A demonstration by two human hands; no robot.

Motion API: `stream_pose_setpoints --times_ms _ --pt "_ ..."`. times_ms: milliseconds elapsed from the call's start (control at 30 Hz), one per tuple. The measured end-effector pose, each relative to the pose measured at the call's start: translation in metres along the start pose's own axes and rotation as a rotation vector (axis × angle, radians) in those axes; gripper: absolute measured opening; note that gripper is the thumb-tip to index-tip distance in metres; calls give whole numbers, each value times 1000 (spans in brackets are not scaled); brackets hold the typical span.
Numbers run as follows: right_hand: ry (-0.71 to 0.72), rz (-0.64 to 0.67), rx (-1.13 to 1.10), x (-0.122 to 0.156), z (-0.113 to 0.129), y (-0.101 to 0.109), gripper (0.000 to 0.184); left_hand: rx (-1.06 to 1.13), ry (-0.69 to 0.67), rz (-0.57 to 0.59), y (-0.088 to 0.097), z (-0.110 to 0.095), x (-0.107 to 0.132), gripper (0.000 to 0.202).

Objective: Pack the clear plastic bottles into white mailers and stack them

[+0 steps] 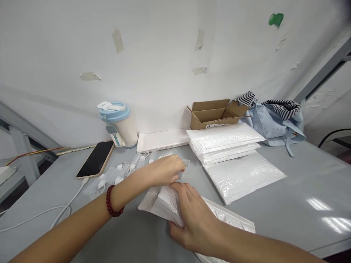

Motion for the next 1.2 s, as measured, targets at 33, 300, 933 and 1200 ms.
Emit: stream_pose_setpoints --times_ms 33,300,933,1200 --pt "-4 3 2 0 0 0 66 5 -9 20 3 0 1 21" --pt "-26 -36 -71 2 -2 1 64 615 467 -576 51 6 62 28" --pt "-20 -135 -84 4 -5 -1 62 927 795 -613 4 27 129 26" --pt "21 -129 -111 1 -3 0 60 968 528 -384 -20 -12 100 17"
Point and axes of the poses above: each hand's wrist, its own x-axis away from the middle knuckle, its own y-axis out of the back of the hand, z = x × y, the point moved 2 cm from there along -x, towards the middle knuckle, and after that the axes turned 3 degrees about z, right-handed, at the moved point
